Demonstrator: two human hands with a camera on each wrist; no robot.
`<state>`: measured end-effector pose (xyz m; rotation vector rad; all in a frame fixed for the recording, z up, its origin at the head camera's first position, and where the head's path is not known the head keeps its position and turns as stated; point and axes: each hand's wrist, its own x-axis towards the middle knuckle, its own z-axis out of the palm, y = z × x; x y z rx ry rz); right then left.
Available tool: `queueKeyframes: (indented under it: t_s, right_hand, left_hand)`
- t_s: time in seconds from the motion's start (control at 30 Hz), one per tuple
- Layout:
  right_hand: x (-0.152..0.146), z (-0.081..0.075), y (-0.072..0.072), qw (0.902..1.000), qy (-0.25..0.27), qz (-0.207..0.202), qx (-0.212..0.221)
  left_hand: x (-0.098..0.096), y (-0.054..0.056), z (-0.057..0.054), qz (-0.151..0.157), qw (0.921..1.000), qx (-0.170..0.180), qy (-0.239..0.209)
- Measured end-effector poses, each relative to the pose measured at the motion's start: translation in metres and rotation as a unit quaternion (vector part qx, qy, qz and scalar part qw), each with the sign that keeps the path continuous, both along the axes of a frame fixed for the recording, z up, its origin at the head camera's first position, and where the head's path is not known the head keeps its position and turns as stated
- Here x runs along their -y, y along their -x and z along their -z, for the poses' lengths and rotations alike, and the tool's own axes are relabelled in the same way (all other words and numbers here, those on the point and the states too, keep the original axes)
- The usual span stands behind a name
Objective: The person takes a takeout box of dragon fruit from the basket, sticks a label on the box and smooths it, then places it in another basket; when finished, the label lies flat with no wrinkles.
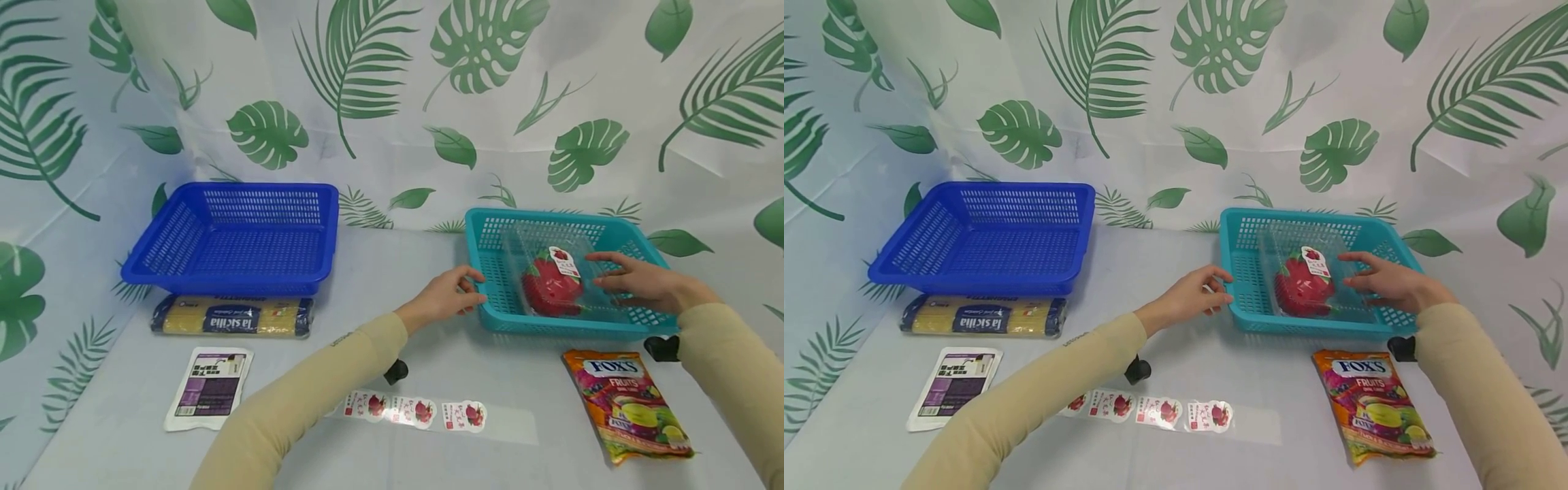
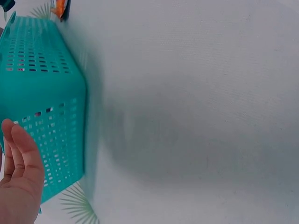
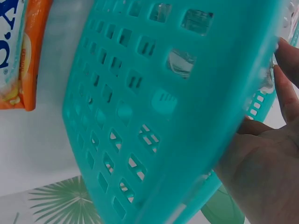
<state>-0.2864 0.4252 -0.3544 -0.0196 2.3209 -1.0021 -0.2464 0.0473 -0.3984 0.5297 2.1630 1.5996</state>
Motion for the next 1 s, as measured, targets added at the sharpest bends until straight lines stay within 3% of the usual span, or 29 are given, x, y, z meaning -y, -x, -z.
queueKeyframes:
  t_s: [0.3,0.57,0.77,1.0]
  right_hand:
    - [0.003,-0.003,0.002,0.9997,-0.004,-0.005,-0.025]
    - [0.001,-0.008,0.004,0.9986,0.007,0.020,-0.049]
    - [0.012,-0.011,0.006,0.9937,0.027,0.073,-0.080]
    - [0.041,-0.019,0.006,0.9715,0.034,0.177,-0.154]
  left_hand:
    - [0.010,0.004,-0.004,-0.010,0.9999,-0.007,0.004]
    - [0.024,0.011,-0.006,-0.021,0.9992,-0.027,0.021]
    - [0.044,0.023,-0.007,-0.062,0.9961,-0.047,0.042]
    - [0.074,0.043,-0.014,-0.125,0.9864,-0.083,0.067]
